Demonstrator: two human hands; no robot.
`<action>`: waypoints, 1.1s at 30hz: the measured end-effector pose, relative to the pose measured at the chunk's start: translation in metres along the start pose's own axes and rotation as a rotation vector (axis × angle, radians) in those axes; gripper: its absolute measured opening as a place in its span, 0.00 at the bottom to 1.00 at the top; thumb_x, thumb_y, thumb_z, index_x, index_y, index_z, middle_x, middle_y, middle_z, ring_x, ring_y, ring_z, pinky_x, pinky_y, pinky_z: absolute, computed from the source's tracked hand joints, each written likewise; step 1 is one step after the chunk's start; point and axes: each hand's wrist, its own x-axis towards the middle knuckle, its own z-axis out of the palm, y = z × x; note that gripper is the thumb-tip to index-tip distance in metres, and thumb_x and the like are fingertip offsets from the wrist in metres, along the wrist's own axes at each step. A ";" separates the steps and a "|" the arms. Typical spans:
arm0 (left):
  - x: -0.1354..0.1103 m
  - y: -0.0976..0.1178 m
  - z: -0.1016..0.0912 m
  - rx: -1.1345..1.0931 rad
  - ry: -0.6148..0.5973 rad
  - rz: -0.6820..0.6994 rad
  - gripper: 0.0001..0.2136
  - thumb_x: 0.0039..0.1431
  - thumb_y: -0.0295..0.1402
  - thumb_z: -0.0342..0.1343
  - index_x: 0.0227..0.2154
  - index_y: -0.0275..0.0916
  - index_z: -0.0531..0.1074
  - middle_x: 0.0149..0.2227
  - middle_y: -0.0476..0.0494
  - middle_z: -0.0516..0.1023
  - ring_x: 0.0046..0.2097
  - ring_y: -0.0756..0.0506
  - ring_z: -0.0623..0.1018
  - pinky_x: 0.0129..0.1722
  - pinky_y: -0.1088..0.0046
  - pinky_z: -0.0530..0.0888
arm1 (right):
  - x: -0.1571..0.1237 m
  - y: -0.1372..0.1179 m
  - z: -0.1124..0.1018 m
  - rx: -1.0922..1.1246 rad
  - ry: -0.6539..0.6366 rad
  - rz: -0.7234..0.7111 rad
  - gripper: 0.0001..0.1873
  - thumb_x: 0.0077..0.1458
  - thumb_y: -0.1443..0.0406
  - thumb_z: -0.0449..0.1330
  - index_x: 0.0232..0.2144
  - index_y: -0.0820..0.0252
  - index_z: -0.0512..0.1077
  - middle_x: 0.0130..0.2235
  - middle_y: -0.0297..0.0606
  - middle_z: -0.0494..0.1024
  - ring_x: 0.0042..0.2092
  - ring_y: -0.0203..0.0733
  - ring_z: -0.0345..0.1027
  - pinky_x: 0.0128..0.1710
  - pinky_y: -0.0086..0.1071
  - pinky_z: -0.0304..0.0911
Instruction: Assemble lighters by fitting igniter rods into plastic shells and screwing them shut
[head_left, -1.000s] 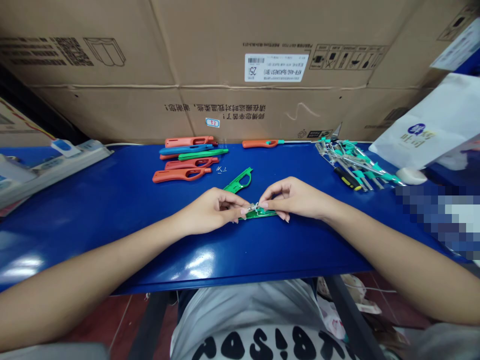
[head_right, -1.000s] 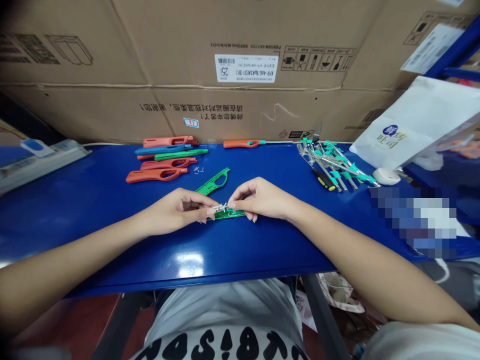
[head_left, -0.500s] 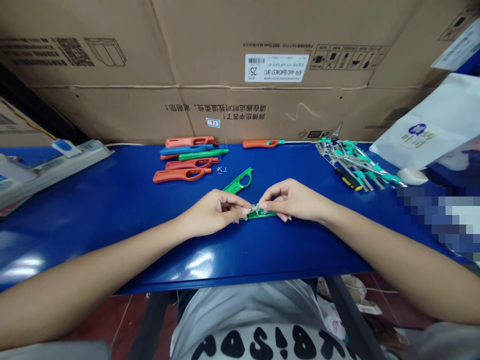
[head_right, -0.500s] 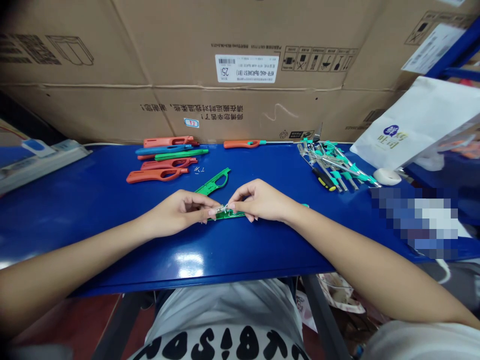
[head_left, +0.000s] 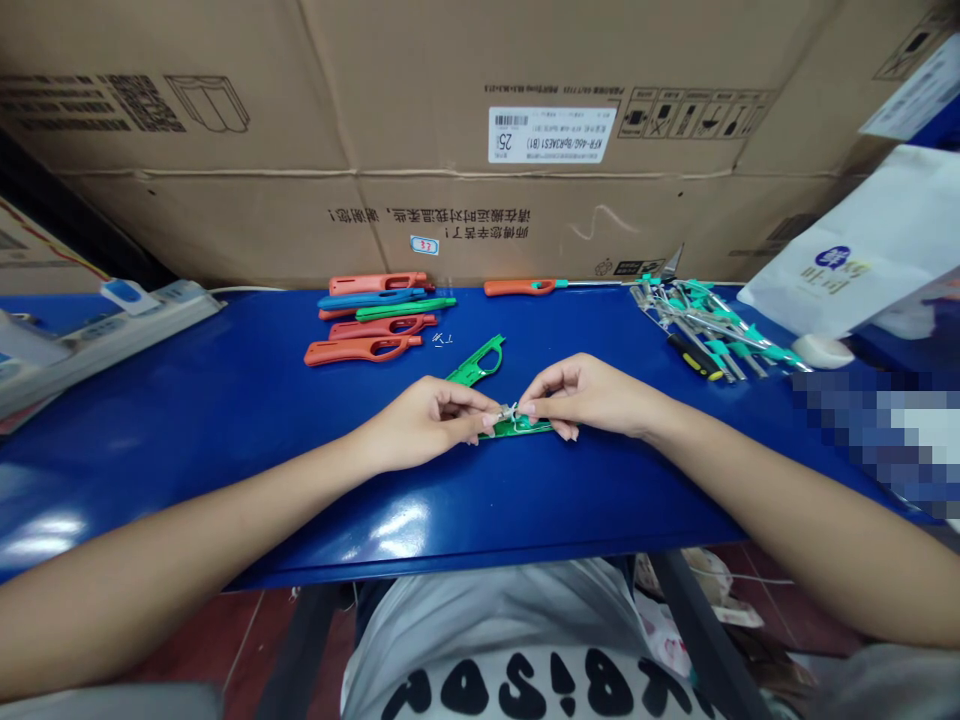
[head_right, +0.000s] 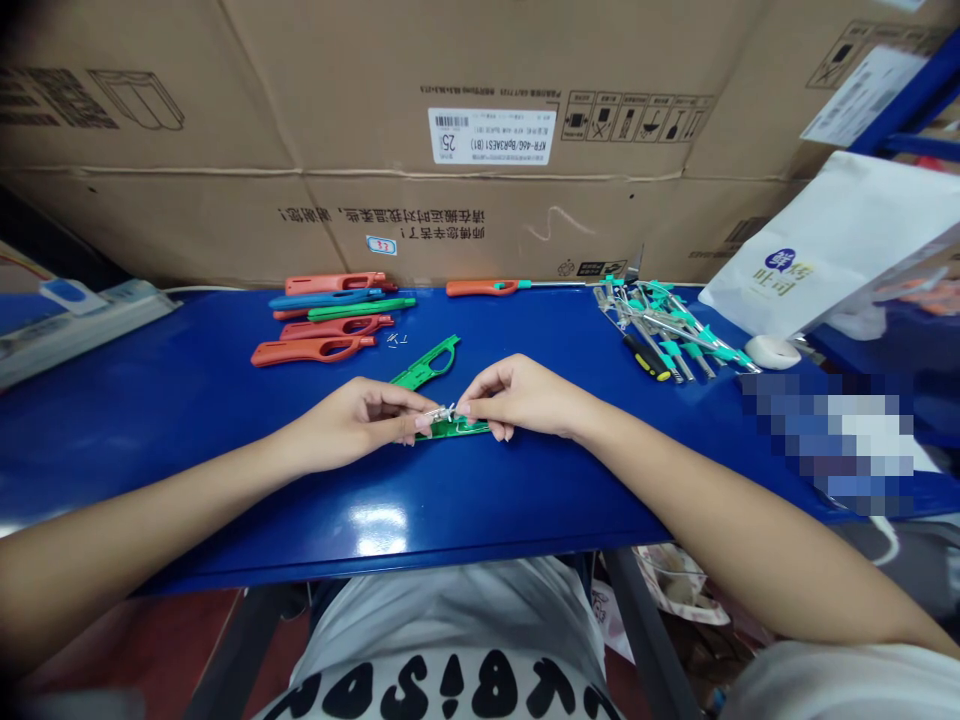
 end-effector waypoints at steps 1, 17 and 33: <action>0.000 0.000 0.000 -0.007 -0.001 -0.003 0.15 0.54 0.32 0.67 0.43 0.30 0.82 0.33 0.42 0.84 0.30 0.51 0.77 0.33 0.76 0.75 | 0.000 -0.001 0.000 0.001 -0.002 0.005 0.14 0.49 0.59 0.70 0.32 0.66 0.79 0.16 0.29 0.73 0.17 0.29 0.62 0.20 0.24 0.59; -0.001 0.000 0.004 0.046 -0.019 0.065 0.12 0.56 0.31 0.64 0.41 0.31 0.82 0.32 0.43 0.84 0.29 0.52 0.75 0.32 0.76 0.73 | 0.001 0.005 0.002 0.003 -0.008 -0.051 0.15 0.48 0.57 0.70 0.31 0.65 0.79 0.15 0.28 0.71 0.17 0.29 0.60 0.20 0.25 0.55; -0.012 0.012 -0.006 0.510 0.030 0.305 0.10 0.64 0.35 0.60 0.43 0.37 0.80 0.38 0.45 0.85 0.39 0.47 0.82 0.41 0.71 0.77 | -0.009 0.008 -0.009 -0.742 0.163 -0.555 0.15 0.62 0.64 0.60 0.50 0.59 0.76 0.46 0.42 0.77 0.40 0.40 0.71 0.39 0.33 0.66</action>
